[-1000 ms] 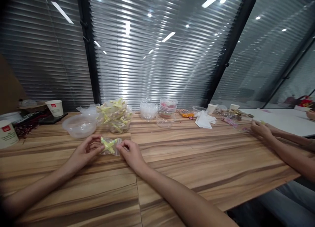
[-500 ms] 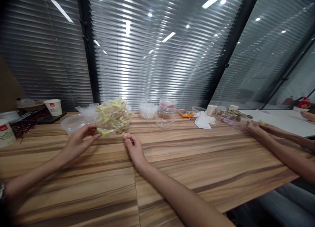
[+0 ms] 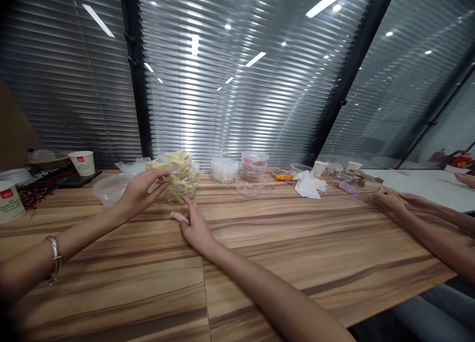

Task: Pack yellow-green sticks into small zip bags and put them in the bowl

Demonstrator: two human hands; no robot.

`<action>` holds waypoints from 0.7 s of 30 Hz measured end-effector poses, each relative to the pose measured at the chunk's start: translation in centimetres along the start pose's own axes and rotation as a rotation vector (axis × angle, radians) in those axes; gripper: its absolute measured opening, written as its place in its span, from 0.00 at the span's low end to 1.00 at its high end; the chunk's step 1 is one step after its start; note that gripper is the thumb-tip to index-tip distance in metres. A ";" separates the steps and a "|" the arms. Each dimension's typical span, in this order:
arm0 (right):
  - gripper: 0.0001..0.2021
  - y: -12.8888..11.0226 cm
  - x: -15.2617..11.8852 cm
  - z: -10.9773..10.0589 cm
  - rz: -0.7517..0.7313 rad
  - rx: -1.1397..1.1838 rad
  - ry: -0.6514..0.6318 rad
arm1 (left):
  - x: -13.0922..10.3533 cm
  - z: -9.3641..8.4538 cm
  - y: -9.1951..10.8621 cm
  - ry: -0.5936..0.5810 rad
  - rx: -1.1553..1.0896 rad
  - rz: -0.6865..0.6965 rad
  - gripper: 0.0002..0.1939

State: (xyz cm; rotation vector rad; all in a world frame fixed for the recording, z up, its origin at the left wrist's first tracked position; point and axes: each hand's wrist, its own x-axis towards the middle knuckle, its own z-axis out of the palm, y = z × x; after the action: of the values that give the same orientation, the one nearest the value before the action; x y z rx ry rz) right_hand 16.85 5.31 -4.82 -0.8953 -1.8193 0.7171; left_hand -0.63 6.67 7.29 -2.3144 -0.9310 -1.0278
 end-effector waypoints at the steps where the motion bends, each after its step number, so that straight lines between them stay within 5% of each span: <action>1: 0.30 -0.2 0.3 0.0 -0.016 -0.073 -0.029 | 0.0 0.2 0.0 -0.006 0.004 0.014 0.13; 9: 0.30 -1.4 1.9 0.3 -0.103 -0.584 -0.140 | -0.2 1.2 -0.7 -0.153 0.142 0.115 0.12; 21: 0.31 -0.3 2.7 1.3 -0.090 -0.607 -0.074 | 1.4 1.5 -0.7 -0.251 0.379 0.381 0.16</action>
State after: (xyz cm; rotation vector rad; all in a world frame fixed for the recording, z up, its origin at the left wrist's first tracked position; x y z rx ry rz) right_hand 14.81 7.21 -3.74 -1.1709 -2.1717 0.1291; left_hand 0.29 8.66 7.53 -2.2018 -0.6627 -0.3751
